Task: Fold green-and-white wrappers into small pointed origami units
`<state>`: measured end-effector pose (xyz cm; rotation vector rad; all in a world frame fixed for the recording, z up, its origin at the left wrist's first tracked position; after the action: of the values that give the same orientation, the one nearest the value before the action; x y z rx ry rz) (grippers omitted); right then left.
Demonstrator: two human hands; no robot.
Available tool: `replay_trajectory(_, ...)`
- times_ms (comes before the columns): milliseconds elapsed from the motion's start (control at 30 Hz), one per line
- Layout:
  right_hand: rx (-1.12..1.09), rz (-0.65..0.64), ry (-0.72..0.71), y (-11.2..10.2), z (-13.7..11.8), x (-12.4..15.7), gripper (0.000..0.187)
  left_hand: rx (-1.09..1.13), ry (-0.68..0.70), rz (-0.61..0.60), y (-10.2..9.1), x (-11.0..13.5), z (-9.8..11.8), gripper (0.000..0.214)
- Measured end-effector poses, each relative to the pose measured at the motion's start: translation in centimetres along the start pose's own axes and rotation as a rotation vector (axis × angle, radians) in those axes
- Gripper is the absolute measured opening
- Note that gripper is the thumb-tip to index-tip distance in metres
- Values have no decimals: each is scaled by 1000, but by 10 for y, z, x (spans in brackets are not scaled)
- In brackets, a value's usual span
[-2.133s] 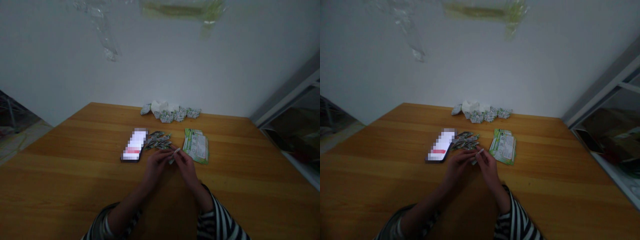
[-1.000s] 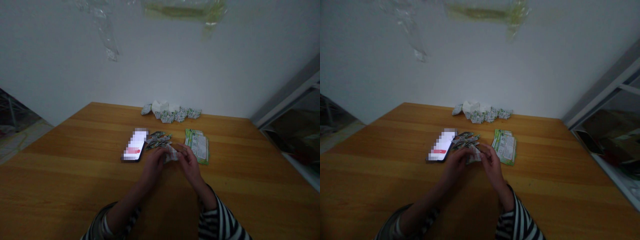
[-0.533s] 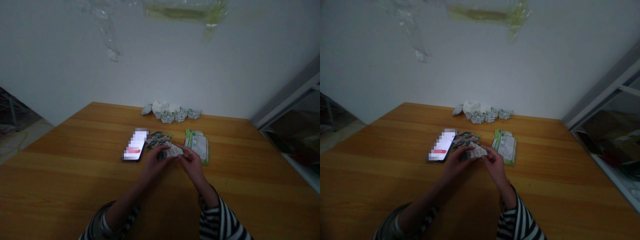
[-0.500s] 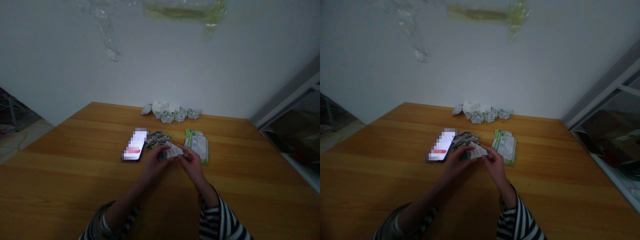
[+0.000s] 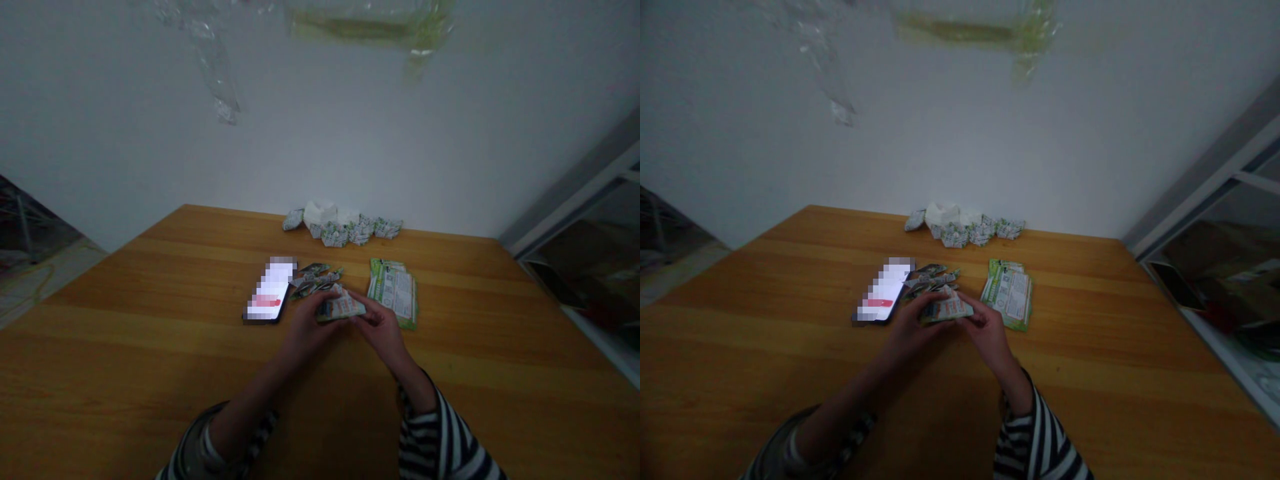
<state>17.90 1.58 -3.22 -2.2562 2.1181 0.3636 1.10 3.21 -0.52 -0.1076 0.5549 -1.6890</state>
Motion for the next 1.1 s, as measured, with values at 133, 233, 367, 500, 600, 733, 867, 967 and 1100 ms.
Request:
replay_trajectory(133,-5,-12,3,0,0,-1,49,25,-11,2,0,-1,1,38)
replay_trajectory(233,11,-17,11,0,0,0,51,42,-19,-4,-1,-1,3,37)
replay_trajectory(367,20,-12,8,0,-2,0,51,54,-26,6,-1,-1,5,37)
replay_trajectory(500,10,-13,16,0,-3,0,51,54,-33,19,-1,0,7,36)
replay_trajectory(600,9,-16,19,0,-2,0,49,48,-42,26,-2,1,9,35)
replay_trajectory(733,10,-19,27,0,-2,1,50,32,-40,24,-2,1,9,34)
replay_trajectory(867,23,-17,42,1,-3,1,52,21,-39,17,-2,1,8,34)
replay_trajectory(967,25,-9,26,1,-4,1,50,28,-43,17,-2,1,7,34)
replay_trajectory(1100,31,-4,13,1,-5,2,50,23,-46,31,-2,1,6,35)
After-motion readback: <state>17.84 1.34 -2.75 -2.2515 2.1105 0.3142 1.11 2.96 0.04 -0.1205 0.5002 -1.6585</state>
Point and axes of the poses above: each hand's wrist, its own x-axis away from the middle knuckle, its own y-axis out of the palm, z = x × y, the point moved 3 cm from there along -x, towards the middle knuckle, and after that the axes turned 4 degrees about -y, right-handed, at the moved point
